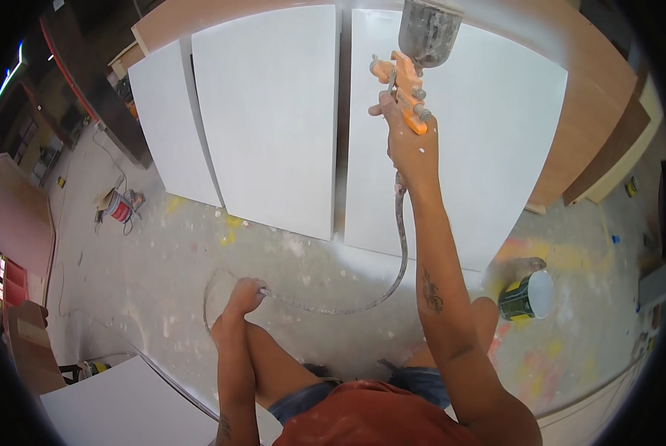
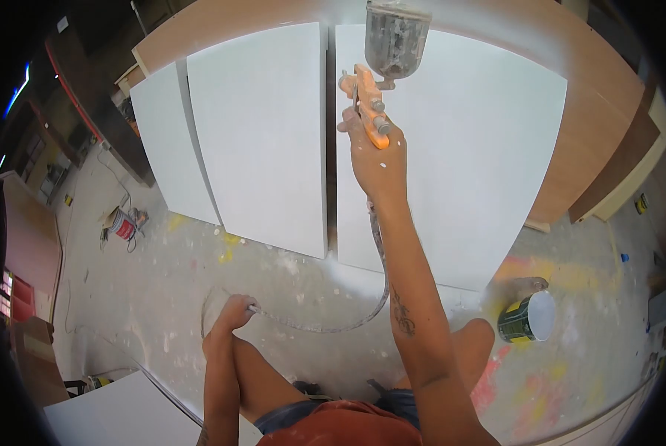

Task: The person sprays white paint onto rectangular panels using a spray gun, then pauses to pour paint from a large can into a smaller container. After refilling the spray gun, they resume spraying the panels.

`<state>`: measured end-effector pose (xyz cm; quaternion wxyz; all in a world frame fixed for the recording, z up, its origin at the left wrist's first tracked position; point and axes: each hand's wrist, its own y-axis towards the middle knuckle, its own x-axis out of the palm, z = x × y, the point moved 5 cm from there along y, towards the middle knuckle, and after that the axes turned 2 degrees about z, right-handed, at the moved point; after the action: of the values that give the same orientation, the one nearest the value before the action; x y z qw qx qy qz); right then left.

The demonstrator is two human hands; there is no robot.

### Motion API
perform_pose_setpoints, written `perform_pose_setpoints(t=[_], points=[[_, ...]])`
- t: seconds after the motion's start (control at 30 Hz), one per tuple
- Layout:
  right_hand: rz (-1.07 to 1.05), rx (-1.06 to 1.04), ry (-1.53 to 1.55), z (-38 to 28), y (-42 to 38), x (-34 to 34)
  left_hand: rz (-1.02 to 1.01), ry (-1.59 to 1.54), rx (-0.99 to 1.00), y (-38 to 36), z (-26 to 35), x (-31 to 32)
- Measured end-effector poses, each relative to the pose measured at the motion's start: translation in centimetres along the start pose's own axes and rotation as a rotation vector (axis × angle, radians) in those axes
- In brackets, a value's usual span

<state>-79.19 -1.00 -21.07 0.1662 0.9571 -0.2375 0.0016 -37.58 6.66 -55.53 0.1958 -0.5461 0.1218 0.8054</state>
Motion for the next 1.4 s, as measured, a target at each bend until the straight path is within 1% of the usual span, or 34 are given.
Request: perform_pose_setpoints(t=[0.07, 0.13, 0.2, 0.23, 0.3, 0.33, 0.37, 0.4, 0.43, 0.47, 0.53, 0.6, 0.73, 0.8, 0.93, 1.0, 1.07, 1.33, 1.4], points=[[0.004, -0.018, -0.044, -1.2, 0.4, -0.1, 0.007, 0.000, 0.022, -0.1, -0.3, 0.2], [0.004, -0.034, -0.089, -1.7, 1.2, 0.4, 0.093, 0.008, 0.032, -0.2, -0.1, -0.2], [0.059, -0.048, 0.038, -1.6, 2.3, 0.8, 0.080, -0.026, 0.022, -0.1, 0.1, -0.5], [0.062, -0.050, 0.037, -1.6, 2.1, 0.6, 0.071, -0.060, 0.012, -0.1, 0.2, -0.8], [0.009, 0.049, -0.054, -1.3, 1.6, 0.2, 0.080, -0.067, 0.017, -0.3, 0.5, -1.4], [0.011, 0.047, -0.059, -0.7, 1.1, 0.0, 0.090, -0.077, 0.018, -0.4, 0.6, -1.4], [0.012, 0.010, -0.084, 0.5, 0.5, -0.3, 0.088, -0.082, 0.020, -0.2, 0.7, -1.5], [0.011, -0.024, -0.108, 1.5, -0.3, -0.6, 0.086, -0.097, -0.040, -0.1, 0.1, -1.3], [0.002, -0.013, -0.114, 2.5, -1.3, -1.0, 0.080, -0.115, -0.109, -0.4, -0.1, -1.1], [-0.026, 0.030, -0.123, 3.7, -2.4, -1.4, 0.069, -0.124, -0.125, -0.7, -0.2, -0.8], [-0.071, 0.097, -0.143, 6.1, -5.1, -2.1, 0.119, 0.060, -0.093, -1.1, 0.1, -0.9], [-0.104, 0.179, -0.190, 8.3, -7.4, -2.7, 0.103, 0.048, -0.095, -1.3, 0.0, -0.7], [-0.144, 0.230, -0.229, 13.7, -11.5, -3.8, 0.105, 0.057, -0.065, -1.1, 0.2, -0.9], [-0.168, 0.371, -0.170, 16.4, -13.6, -4.2, 0.098, 0.062, -0.062, -1.1, 0.0, -0.9], [-0.189, 0.462, -0.227, 20.4, -17.4, -5.0, 0.080, 0.068, -0.038, -1.0, 0.1, -0.5], [-0.206, 0.460, -0.238, 23.1, -19.2, -5.3, 0.041, 0.047, -0.058, -0.9, 0.5, -0.7], [-0.219, 0.451, -0.244, 24.7, -20.5, -5.3, 0.006, 0.031, -0.074, -0.6, 0.6, -0.6], [-0.319, 0.588, -0.414, 29.2, -24.9, -5.2, -0.019, 0.040, -0.041, -1.1, 0.4, -0.1], [-0.338, 0.565, -0.407, 29.9, -25.5, -5.4, -0.046, 0.026, -0.051, -0.9, 0.1, 0.1]])
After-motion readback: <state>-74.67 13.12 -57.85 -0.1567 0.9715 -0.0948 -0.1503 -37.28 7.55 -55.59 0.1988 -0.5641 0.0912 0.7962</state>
